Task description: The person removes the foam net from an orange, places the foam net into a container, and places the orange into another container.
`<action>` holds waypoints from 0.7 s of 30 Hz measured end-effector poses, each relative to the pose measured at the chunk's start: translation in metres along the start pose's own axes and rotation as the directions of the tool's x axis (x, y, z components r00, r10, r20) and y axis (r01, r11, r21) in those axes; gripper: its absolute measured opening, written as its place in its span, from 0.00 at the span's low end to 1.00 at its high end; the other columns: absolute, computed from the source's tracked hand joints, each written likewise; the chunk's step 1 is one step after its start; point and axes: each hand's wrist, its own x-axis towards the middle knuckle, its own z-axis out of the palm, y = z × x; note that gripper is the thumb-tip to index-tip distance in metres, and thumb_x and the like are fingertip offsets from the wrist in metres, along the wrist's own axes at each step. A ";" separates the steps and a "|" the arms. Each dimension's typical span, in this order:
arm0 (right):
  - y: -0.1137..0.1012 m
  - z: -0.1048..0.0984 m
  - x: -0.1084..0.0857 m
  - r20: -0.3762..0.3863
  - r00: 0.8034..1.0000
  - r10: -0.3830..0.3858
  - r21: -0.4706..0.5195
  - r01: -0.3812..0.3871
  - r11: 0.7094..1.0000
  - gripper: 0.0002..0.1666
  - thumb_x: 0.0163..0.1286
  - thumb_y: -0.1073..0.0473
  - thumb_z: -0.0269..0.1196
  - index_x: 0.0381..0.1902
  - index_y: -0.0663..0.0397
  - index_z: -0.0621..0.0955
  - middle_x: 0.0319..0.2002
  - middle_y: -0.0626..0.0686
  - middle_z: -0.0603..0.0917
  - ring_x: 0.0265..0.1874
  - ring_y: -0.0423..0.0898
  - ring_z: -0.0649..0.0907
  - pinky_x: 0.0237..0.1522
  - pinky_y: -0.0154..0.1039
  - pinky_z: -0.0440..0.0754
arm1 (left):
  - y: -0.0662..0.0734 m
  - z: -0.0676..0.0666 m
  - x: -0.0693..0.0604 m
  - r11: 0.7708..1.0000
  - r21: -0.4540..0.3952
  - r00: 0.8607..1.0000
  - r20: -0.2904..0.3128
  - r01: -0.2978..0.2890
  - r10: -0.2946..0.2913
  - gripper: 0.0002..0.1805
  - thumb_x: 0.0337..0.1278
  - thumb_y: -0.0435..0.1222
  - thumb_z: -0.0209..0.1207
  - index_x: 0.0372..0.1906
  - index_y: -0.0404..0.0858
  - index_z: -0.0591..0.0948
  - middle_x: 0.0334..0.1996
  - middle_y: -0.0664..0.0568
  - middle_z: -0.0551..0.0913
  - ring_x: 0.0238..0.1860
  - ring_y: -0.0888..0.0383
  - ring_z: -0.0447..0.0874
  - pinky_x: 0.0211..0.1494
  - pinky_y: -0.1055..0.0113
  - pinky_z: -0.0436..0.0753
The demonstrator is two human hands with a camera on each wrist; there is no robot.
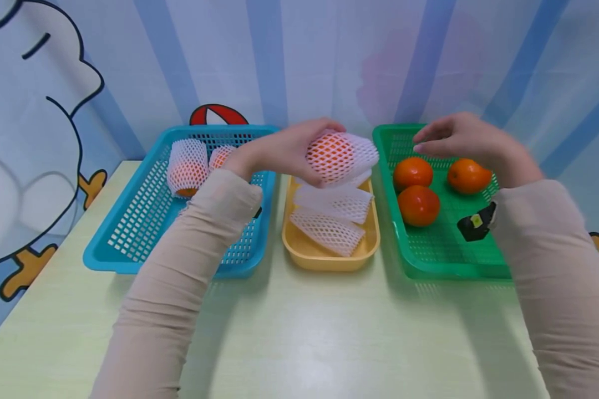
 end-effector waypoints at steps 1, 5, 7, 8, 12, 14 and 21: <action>0.000 0.001 0.001 -0.001 1.000 -0.002 0.012 0.002 1.000 0.30 0.67 0.46 0.57 0.59 0.61 0.71 0.58 0.61 0.72 0.54 0.54 0.72 0.55 0.54 0.69 | 0.000 0.000 0.000 1.000 -0.003 1.000 0.001 -0.001 0.001 0.46 0.38 0.33 0.67 0.67 0.38 0.58 0.59 0.52 0.66 0.53 0.59 0.68 0.55 0.65 0.71; -0.002 0.005 0.003 -0.011 1.000 -0.001 0.051 0.002 0.999 0.29 0.66 0.46 0.59 0.58 0.59 0.73 0.54 0.55 0.76 0.51 0.50 0.74 0.52 0.47 0.73 | 0.001 0.002 0.003 1.000 -0.018 1.000 0.009 -0.007 0.007 0.46 0.38 0.33 0.67 0.66 0.39 0.58 0.59 0.52 0.67 0.53 0.59 0.68 0.54 0.66 0.72; -0.004 0.007 0.005 -0.014 1.000 -0.009 0.056 0.010 0.998 0.28 0.65 0.46 0.59 0.57 0.58 0.74 0.51 0.52 0.78 0.49 0.48 0.76 0.49 0.43 0.75 | 0.002 0.003 0.004 1.000 -0.024 1.000 0.012 -0.016 0.016 0.46 0.38 0.33 0.67 0.67 0.38 0.57 0.59 0.51 0.66 0.53 0.59 0.68 0.54 0.66 0.72; -0.004 0.008 0.006 -0.016 1.000 -0.012 0.060 0.013 0.998 0.28 0.65 0.46 0.60 0.56 0.57 0.74 0.49 0.50 0.79 0.47 0.46 0.77 0.47 0.40 0.76 | 0.002 0.003 0.004 1.000 -0.025 1.000 0.014 -0.018 0.018 0.46 0.38 0.33 0.67 0.67 0.38 0.57 0.59 0.51 0.66 0.53 0.59 0.68 0.54 0.66 0.72; -0.009 0.012 0.008 -0.023 0.999 -0.028 0.098 0.030 0.995 0.26 0.63 0.46 0.62 0.52 0.58 0.77 0.43 0.47 0.82 0.42 0.45 0.78 0.42 0.35 0.78 | 0.003 0.003 0.006 0.999 -0.038 0.999 0.014 -0.028 0.028 0.46 0.39 0.33 0.67 0.66 0.39 0.58 0.59 0.52 0.66 0.52 0.59 0.68 0.53 0.66 0.72; -0.012 0.015 0.009 -0.025 0.999 -0.031 0.141 0.034 0.989 0.24 0.62 0.47 0.63 0.49 0.58 0.79 0.39 0.46 0.83 0.40 0.45 0.79 0.41 0.34 0.79 | 0.003 0.004 0.006 0.998 -0.054 0.999 0.016 -0.030 0.031 0.45 0.39 0.33 0.67 0.66 0.39 0.58 0.58 0.52 0.67 0.51 0.59 0.69 0.53 0.67 0.73; -0.015 0.021 0.011 -0.012 0.998 -0.056 0.297 0.057 0.953 0.16 0.61 0.52 0.65 0.41 0.56 0.84 0.36 0.47 0.85 0.38 0.45 0.82 0.42 0.35 0.80 | 0.004 0.004 0.008 0.995 -0.087 0.999 0.022 -0.040 0.042 0.44 0.38 0.32 0.67 0.65 0.39 0.59 0.56 0.52 0.68 0.50 0.59 0.70 0.53 0.66 0.73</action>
